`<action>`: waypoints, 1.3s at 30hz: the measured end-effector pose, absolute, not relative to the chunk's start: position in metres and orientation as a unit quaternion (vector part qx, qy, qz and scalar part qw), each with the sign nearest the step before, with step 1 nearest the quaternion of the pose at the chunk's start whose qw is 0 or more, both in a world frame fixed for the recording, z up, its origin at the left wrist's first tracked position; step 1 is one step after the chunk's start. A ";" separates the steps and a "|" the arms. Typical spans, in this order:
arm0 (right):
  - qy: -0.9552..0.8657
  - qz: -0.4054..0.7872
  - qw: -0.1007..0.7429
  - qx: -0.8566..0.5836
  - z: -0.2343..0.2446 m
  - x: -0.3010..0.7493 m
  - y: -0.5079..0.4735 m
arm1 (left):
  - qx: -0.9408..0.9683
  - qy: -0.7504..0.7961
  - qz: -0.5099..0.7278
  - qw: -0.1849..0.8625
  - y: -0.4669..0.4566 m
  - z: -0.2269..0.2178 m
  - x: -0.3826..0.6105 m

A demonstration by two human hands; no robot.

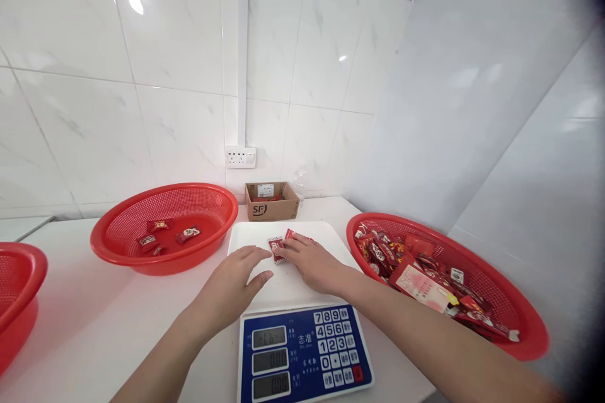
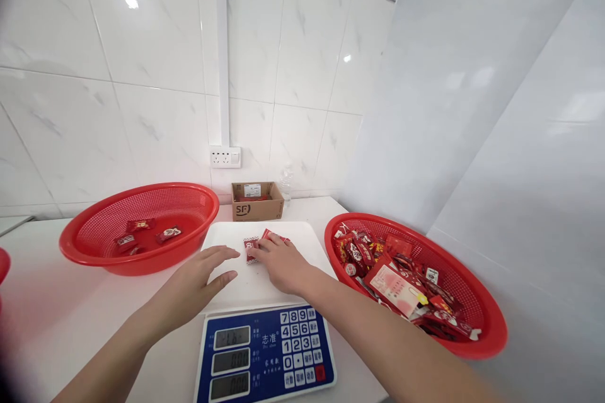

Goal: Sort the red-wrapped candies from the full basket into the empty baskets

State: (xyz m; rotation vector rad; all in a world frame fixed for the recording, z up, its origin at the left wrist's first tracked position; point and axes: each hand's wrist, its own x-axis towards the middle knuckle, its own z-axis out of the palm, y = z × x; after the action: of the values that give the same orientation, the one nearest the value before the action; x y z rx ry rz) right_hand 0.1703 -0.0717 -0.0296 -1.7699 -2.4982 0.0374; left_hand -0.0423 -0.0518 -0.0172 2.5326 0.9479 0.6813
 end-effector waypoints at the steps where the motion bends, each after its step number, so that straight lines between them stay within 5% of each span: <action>1: -0.812 0.007 0.041 -0.582 -0.029 0.170 -0.071 | 0.895 0.334 0.239 0.175 -0.052 -0.018 -0.042; 39: -0.754 -0.033 0.154 -0.638 -0.035 0.157 -0.048 | 0.904 0.339 0.206 0.160 -0.049 -0.022 -0.045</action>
State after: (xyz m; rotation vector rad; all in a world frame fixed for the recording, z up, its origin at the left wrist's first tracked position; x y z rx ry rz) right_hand 0.1566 -0.0484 -0.0351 -1.8285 -2.1611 -0.0952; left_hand -0.0447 -0.0494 -0.0224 2.5834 0.9685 0.5884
